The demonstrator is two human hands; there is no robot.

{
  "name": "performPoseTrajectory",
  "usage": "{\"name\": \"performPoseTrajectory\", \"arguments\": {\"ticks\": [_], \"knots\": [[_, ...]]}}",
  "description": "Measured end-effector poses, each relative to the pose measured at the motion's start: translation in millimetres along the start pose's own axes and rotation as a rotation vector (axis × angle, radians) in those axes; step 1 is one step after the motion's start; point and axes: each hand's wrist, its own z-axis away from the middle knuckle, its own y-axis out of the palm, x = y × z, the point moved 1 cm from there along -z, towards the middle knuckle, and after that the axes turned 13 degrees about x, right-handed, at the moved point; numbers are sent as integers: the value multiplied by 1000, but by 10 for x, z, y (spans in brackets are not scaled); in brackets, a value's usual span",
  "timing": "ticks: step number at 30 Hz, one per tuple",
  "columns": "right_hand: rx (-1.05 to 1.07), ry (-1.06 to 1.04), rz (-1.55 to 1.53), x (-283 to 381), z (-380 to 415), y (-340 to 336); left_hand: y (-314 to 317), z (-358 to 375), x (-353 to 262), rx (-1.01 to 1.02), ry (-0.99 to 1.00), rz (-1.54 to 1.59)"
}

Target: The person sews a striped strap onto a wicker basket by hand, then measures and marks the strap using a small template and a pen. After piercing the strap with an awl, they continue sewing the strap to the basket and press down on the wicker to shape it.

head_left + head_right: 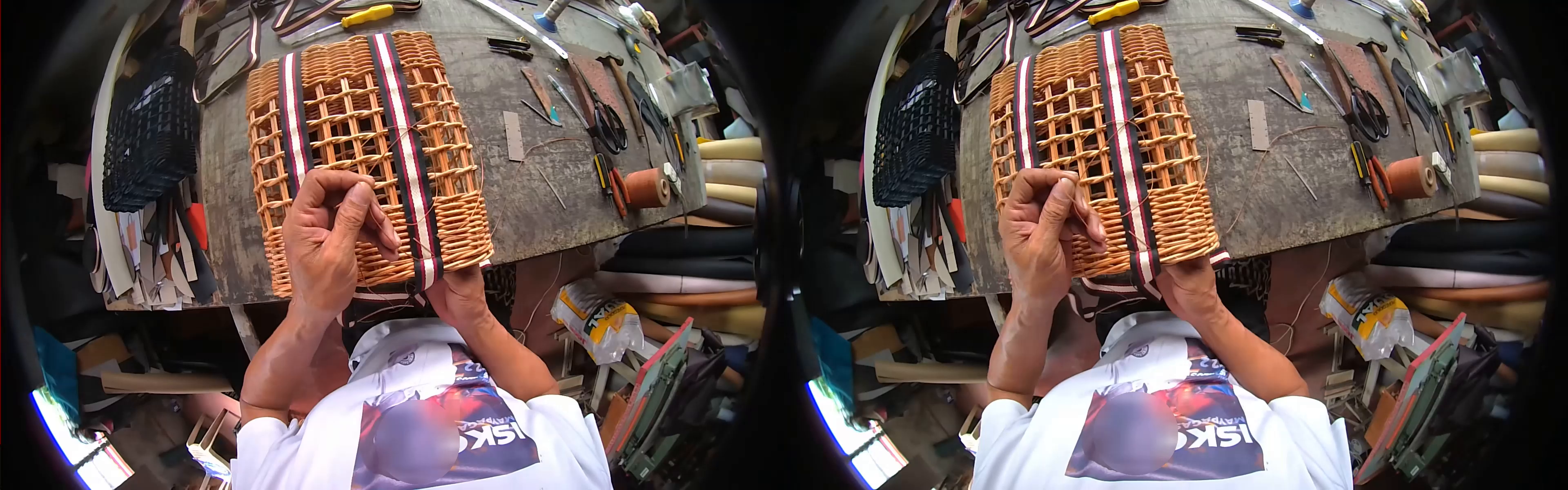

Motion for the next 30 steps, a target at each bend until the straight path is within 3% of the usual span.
{"name": "performPoseTrajectory", "arguments": {"ticks": [2, 8, 14, 19, 30], "knots": [[-33, 114, -60, 53, -64, 71, 13, 3, 42, -44, 30, 47], [101, 138, -326, 115, -187, 65, 17, 24, 93, -55, 70, 23], [156, 115, -256, 143, -227, 69, 1, 23, 116, -38, 99, 31], [-34, 101, -202, 131, -196, 135, 7, 15, 131, -50, 98, 44], [88, 53, -255, 18, -174, -21, -3, 14, 163, -40, 117, 48]]}}
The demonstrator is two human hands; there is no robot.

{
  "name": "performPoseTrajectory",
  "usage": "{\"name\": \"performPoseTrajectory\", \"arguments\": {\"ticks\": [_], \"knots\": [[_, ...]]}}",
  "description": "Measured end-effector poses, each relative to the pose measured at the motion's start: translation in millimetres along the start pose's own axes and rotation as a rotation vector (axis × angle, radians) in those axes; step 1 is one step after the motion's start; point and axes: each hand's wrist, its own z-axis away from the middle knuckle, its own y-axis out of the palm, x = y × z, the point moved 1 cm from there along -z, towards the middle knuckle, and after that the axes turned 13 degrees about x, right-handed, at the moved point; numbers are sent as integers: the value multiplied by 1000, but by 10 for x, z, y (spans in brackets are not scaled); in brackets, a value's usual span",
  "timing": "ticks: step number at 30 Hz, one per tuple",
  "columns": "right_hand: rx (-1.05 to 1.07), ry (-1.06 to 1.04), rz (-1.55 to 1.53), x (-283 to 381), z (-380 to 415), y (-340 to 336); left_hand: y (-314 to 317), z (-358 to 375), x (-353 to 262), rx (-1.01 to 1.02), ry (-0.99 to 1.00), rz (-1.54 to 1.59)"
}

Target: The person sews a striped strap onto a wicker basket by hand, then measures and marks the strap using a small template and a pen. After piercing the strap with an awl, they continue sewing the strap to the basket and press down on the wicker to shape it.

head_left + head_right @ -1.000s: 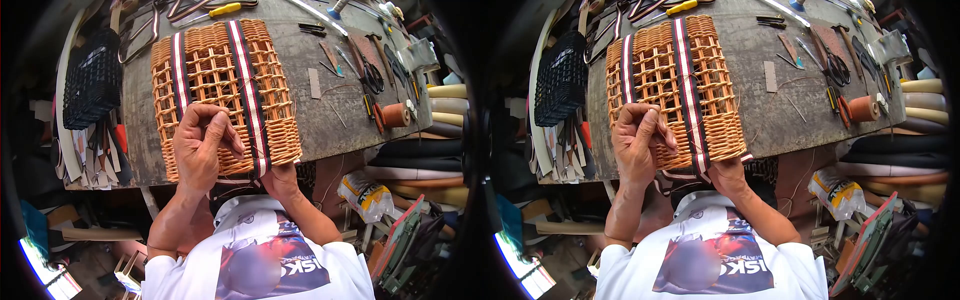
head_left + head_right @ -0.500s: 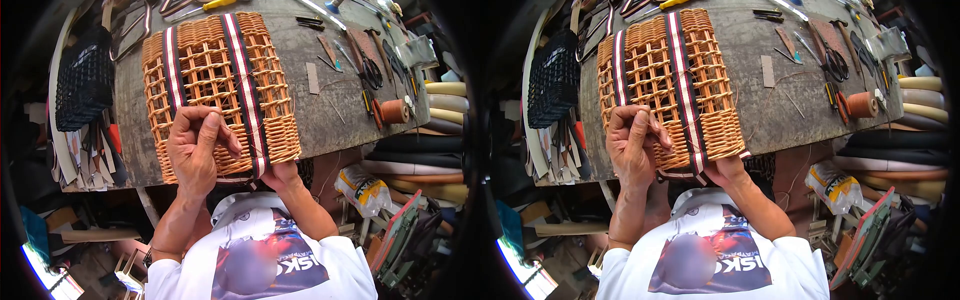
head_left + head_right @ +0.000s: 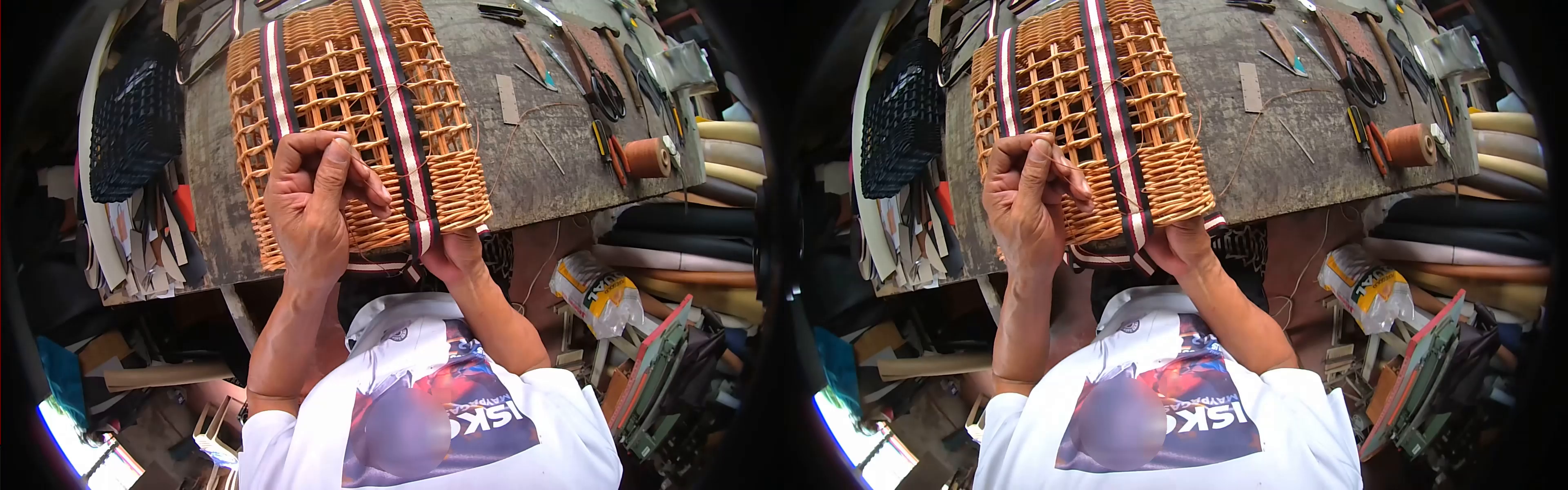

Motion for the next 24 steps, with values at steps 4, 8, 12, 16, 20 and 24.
{"name": "performPoseTrajectory", "arguments": {"ticks": [4, 8, 12, 16, 20, 24], "knots": [[-18, -47, 89, 30, -56, 69, -11, -5, -4, 16, 14, 3], [-134, -23, 167, -74, -56, 29, -21, 20, 24, 15, 12, -3], [-215, -28, 220, -114, 33, 222, -4, 13, 7, -6, 10, -10], [-314, -45, 790, -15, 308, 309, -8, -1, 2, 1, 6, -8], [-417, -54, 1104, 199, 821, 311, -12, 0, -2, 14, 25, 4], [-562, 30, 1235, 448, 1319, 255, -9, 12, 5, 19, 34, -1]]}}
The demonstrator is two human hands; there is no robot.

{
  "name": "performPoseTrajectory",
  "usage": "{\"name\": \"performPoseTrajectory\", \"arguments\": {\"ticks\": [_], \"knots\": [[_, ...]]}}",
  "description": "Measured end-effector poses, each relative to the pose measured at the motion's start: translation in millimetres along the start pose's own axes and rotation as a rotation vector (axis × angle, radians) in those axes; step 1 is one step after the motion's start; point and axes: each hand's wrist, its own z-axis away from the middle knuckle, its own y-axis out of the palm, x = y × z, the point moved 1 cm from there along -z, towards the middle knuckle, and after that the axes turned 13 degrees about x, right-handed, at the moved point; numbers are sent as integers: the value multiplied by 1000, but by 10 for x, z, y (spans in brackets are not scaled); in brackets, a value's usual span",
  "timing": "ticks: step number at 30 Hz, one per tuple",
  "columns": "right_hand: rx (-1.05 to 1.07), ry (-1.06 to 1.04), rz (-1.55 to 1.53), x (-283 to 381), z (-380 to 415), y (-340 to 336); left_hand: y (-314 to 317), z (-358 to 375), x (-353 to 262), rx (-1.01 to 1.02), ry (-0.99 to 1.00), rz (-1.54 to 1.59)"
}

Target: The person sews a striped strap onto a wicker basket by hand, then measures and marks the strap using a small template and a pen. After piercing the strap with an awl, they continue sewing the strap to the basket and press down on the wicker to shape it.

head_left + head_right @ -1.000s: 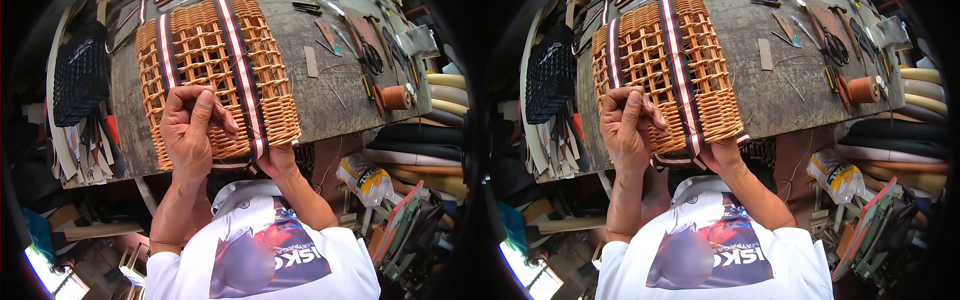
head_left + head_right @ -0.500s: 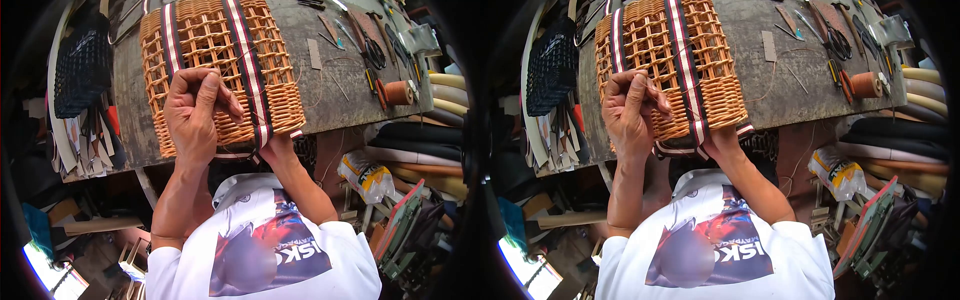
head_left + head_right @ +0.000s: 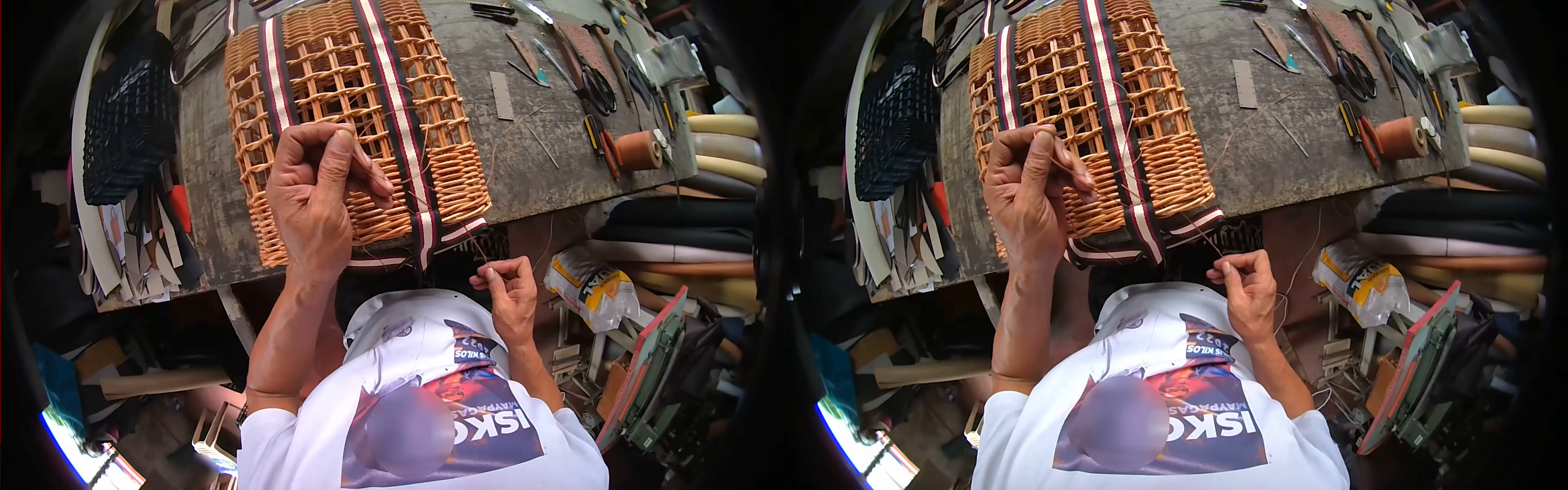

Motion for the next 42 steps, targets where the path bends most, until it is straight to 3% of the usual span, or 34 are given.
{"name": "performPoseTrajectory", "arguments": {"ticks": [6, 9, 12, 13, 20, 23, 27, 28, 32, 39, 42], "knots": [[-121, 269, 142, -491, 311, -559, 8, 25, 5, 24, 59, -22], [-115, 139, 268, -369, 282, -481, 15, 25, -4, 15, 80, -36], [-37, -256, 482, 122, 28, -145, 26, 27, 3, 12, 96, -48], [3, -330, 407, 277, -73, -7, 26, 33, 5, 11, 103, -53], [346, -195, 105, 228, -762, 520, 28, 45, -7, 14, 99, -71], [274, -420, 142, 235, -757, 515, 39, 39, -20, -11, 88, -76], [158, -579, 606, 306, -729, 406, 41, 33, -3, -23, 79, -68], [121, -627, 875, 366, -732, 397, 34, 30, 2, -22, 89, -72], [134, -413, 1287, 416, -485, 201, 11, 26, 3, -7, 109, -94], [166, -120, 1080, 228, 219, -527, 20, 66, 22, -7, 144, -152], [132, -14, 1090, -108, 342, -716, 39, 118, 48, 9, 298, -317]]}}
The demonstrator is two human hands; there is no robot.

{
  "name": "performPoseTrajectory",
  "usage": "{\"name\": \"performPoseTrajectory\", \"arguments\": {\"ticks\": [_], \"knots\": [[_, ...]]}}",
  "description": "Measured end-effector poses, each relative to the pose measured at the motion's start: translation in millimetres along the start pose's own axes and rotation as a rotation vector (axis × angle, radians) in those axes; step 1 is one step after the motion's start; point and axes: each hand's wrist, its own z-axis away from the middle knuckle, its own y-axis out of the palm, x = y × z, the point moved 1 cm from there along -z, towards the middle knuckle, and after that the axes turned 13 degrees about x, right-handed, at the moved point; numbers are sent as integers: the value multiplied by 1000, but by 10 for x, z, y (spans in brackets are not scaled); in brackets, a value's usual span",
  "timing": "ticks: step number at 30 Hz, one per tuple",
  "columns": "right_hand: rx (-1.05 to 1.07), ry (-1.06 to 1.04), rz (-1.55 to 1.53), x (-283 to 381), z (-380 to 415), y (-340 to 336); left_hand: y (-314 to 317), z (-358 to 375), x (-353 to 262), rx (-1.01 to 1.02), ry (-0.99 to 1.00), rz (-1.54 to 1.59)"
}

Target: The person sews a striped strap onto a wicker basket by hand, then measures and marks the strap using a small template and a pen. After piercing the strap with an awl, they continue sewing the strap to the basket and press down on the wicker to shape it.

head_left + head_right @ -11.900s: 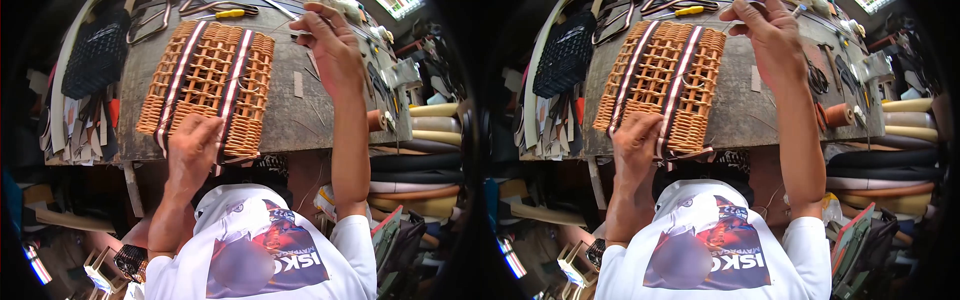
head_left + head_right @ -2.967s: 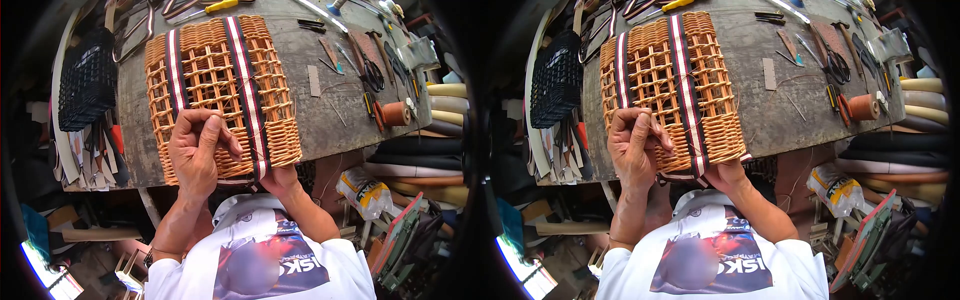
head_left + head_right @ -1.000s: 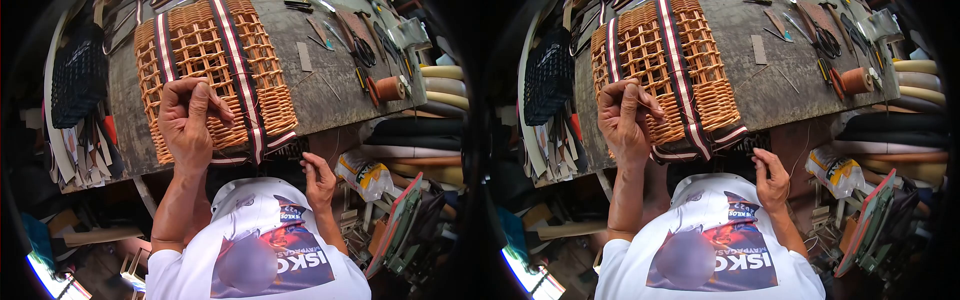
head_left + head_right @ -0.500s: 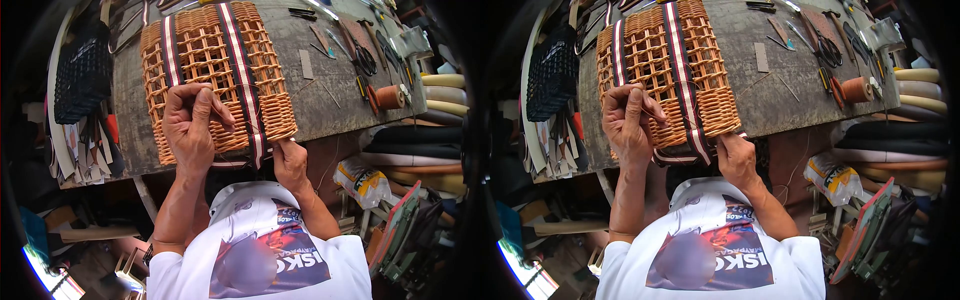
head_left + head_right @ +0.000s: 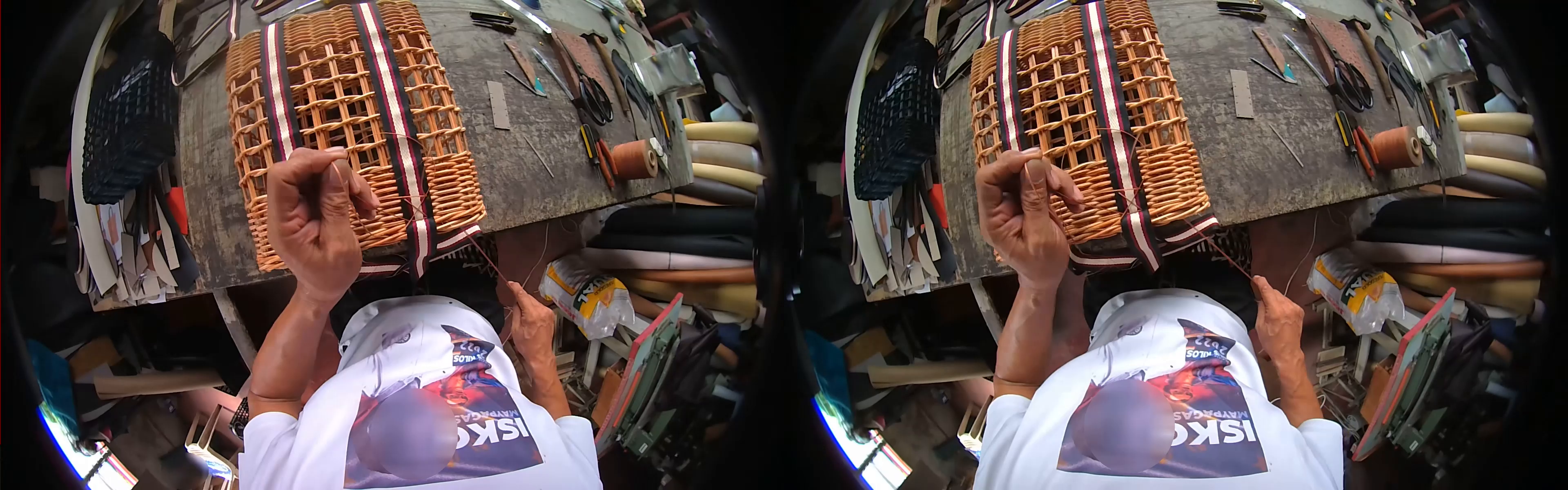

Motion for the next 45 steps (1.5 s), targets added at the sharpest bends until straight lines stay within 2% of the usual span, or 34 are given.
{"name": "performPoseTrajectory", "arguments": {"ticks": [4, 7, 9, 12, 15, 17, 24, 27, 28, 31, 32, 33, 35, 36, 37, 39, 41, 43, 45], "knots": [[-13, 42, 22, -149, 129, 122, 72, 78, 24, 36, 333, -338], [-16, 33, -19, -108, 132, 112, 84, 102, -42, 104, 387, -589], [-43, -8, -74, -122, 88, 135, 118, 84, -36, 92, 365, -579], [-4, -18, 46, -381, 84, 440, 153, 56, -47, 60, 317, -619], [282, 302, 305, -1348, 462, 919, 94, 61, 20, 48, 304, -721], [301, 365, 325, -2049, 955, 1273, 110, 46, -17, 17, 269, -721], [418, 797, 195, -2731, 1715, 1643, 333, -72, -366, 49, 192, -866], [544, 1039, 247, -3282, 2094, 1947, 345, -86, -443, 103, 45, -922], [726, 1092, 231, -3198, 1998, 1802, 347, -76, -454, 97, 24, -901], [668, 993, 296, -3054, 1492, 1676, 333, -35, -576, 44, -39, -850], [522, 815, 324, -2730, 1142, 1459, 327, -11, -618, 32, -85, -773], [237, 521, 340, -2121, 757, 1087, 333, 16, -644, 26, -100, -760], [-163, 27, 70, -782, -1, 323, 348, 57, -699, 25, -121, -735], [-228, -182, -82, -263, -202, 79, 336, 83, -698, 30, -121, -763], [-321, -393, -91, 114, -347, -41, 330, 101, -703, 27, -112, -743], [-329, -628, -217, 730, -585, -166, 309, 153, -724, 10, -102, -704], [-347, -533, -152, 1046, -805, 11, 276, 211, -755, -9, -108, -620], [-240, -469, -181, 1162, -975, 125, 253, 240, -771, -35, -116, -557], [-314, -538, -214, 1134, -1072, 164, 226, 257, -759, -32, -121, -522]]}}
